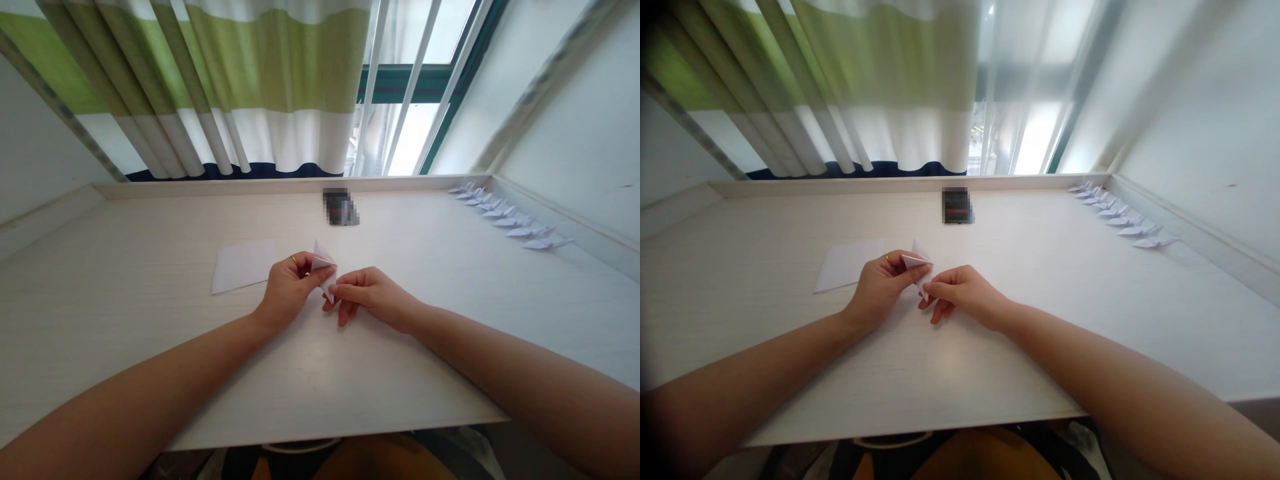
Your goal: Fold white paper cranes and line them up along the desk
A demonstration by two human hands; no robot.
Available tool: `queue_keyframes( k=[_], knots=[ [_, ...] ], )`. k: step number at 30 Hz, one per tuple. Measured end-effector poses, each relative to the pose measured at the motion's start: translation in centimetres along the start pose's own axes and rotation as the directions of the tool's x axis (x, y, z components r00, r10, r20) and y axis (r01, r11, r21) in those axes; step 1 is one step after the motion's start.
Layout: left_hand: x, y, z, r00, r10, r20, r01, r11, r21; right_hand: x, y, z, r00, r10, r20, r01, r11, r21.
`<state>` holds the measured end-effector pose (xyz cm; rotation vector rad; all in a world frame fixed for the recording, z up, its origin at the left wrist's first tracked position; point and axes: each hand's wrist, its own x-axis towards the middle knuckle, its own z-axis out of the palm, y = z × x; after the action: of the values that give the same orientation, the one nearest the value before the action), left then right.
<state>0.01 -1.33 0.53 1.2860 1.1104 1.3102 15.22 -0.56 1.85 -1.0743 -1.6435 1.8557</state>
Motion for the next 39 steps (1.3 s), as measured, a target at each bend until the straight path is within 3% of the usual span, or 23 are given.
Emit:
queue_keyframes(
  k=[5, 26, 39],
  knots=[
    [0.1, -0.1, 0.0, 0.999, 0.029, -0.026, -0.029, 1.000, -0.003, -0.1, 0.1, -0.3, 0.996, -0.011, 0.084, 0.007, 0.999, 0.045],
    [0.0, 0.0, 0.1, 0.994, 0.065, -0.085, -0.062, 0.998, 0.033, -0.2, -0.2, 0.2, 1.000, 0.023, -0.009, -0.023, 1.000, -0.010],
    [0.3, -0.2, 0.1, 0.994, -0.010, -0.112, -0.002, 0.994, -0.109, -0.2, -0.3, 0.9, 0.994, 0.049, -0.101, -0.056, 0.996, -0.070]
  ],
)
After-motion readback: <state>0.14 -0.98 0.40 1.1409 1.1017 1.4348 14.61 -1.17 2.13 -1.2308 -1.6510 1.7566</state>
